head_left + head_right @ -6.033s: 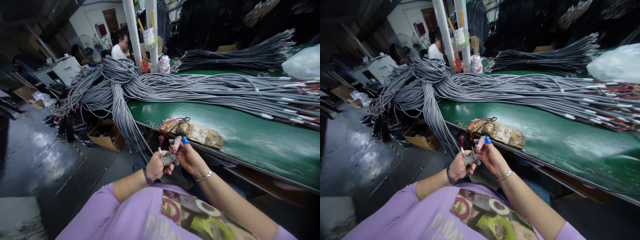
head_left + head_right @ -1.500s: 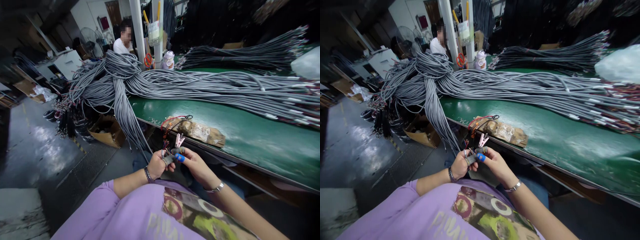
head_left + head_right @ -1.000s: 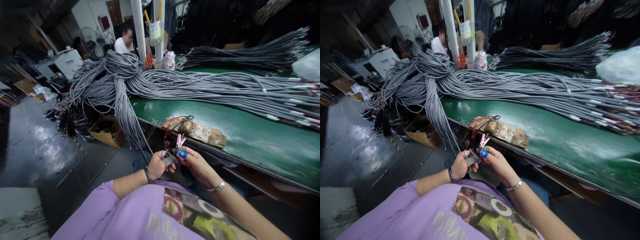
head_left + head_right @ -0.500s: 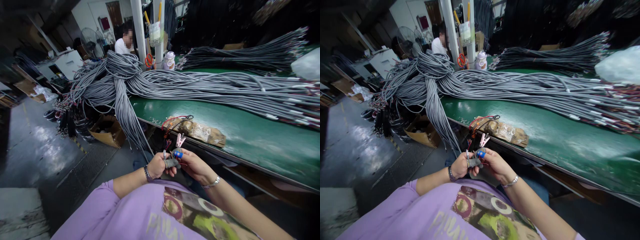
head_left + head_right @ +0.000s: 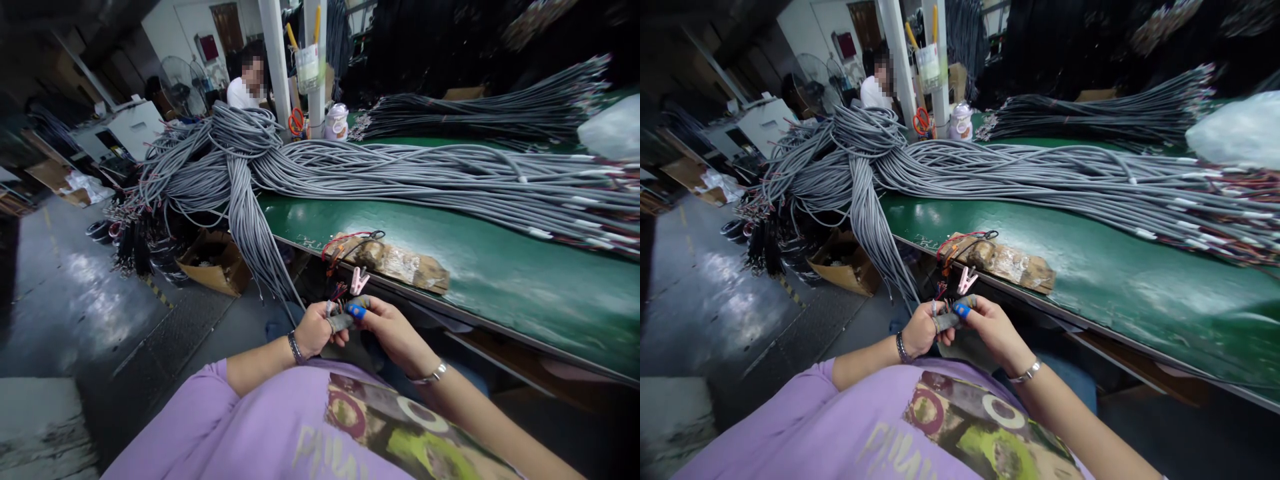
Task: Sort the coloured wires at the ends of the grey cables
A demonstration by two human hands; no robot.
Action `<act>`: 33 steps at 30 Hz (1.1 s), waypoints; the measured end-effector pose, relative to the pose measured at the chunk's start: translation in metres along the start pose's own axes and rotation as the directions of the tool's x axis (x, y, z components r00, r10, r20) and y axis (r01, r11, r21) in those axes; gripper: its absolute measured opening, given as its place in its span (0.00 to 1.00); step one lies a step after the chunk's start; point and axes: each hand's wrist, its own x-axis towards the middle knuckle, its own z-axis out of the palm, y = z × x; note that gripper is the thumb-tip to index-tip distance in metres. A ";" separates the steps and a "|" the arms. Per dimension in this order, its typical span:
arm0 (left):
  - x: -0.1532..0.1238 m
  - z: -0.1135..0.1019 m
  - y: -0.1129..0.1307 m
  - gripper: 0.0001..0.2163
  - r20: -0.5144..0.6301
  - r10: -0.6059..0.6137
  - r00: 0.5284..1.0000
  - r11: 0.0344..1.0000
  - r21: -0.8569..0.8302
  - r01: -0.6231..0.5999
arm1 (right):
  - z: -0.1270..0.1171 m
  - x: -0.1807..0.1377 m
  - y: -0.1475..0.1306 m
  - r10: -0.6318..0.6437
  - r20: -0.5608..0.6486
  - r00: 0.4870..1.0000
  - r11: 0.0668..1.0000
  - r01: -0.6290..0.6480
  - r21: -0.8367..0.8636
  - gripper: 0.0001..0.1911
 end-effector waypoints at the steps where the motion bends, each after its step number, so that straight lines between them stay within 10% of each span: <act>1: 0.000 0.000 0.000 0.23 -0.009 -0.001 1.000 1.000 -0.003 0.001 | 0.001 0.000 0.000 -0.016 -0.019 1.000 1.000 0.016 -0.017 0.15; 23: -0.001 0.001 -0.002 0.21 -0.067 0.039 0.997 0.999 -0.007 -0.039 | 0.012 0.001 0.003 -0.064 -0.131 0.989 0.997 0.057 -0.057 0.19; 33: -0.004 0.003 0.011 0.18 -0.079 0.021 0.997 0.978 -0.204 -0.036 | -0.009 0.017 -0.007 0.141 0.016 0.990 0.916 -0.137 0.378 0.21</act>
